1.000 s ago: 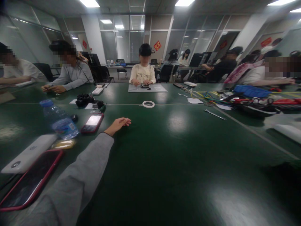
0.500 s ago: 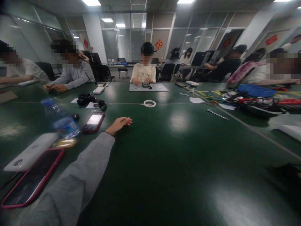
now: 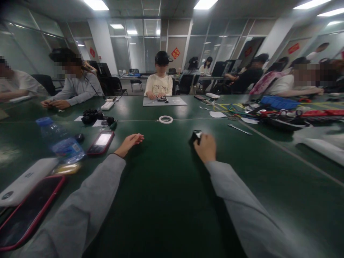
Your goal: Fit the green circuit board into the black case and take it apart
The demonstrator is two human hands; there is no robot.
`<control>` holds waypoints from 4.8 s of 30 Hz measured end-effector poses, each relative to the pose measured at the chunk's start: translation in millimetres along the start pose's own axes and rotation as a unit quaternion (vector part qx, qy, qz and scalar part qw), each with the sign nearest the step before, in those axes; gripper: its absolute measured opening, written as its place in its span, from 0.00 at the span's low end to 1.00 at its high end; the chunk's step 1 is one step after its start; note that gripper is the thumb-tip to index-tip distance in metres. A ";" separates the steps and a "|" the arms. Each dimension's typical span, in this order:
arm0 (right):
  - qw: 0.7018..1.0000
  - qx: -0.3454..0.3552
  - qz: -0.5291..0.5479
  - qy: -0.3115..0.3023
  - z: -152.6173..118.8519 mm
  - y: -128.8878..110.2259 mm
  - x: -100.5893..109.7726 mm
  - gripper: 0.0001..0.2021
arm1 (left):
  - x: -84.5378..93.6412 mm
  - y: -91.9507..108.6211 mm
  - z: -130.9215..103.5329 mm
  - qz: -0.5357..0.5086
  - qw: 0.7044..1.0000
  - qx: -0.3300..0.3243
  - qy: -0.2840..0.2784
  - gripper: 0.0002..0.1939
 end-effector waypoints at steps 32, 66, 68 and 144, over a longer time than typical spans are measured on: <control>0.914 0.251 0.297 -0.116 -7.5 -150.3 -36.3 0.30 | -2.6 16.1 -9.1 -0.017 1.000 -0.015 -0.022 0.24; 0.916 0.252 0.292 -0.110 -9.0 -151.3 -26.3 0.24 | -3.3 10.6 -4.2 0.021 1.000 -0.020 0.007 0.23; 0.912 0.249 0.306 -0.109 -9.1 -150.9 -25.3 0.23 | -2.7 7.0 -1.8 0.017 1.000 -0.023 -0.001 0.24; 0.961 0.218 0.145 -0.086 -12.2 -156.1 -23.1 0.21 | -4.7 4.8 -10.1 0.340 0.922 -0.103 0.154 0.05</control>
Point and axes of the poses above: each hand's wrist, its own z-axis towards the middle knuckle, its own x-axis out of the back of the hand, y = z × x, the point moved 1 cm from there along z, towards the middle knuckle, and after that the axes turned 2 degrees about x, right-handed, at the moved point
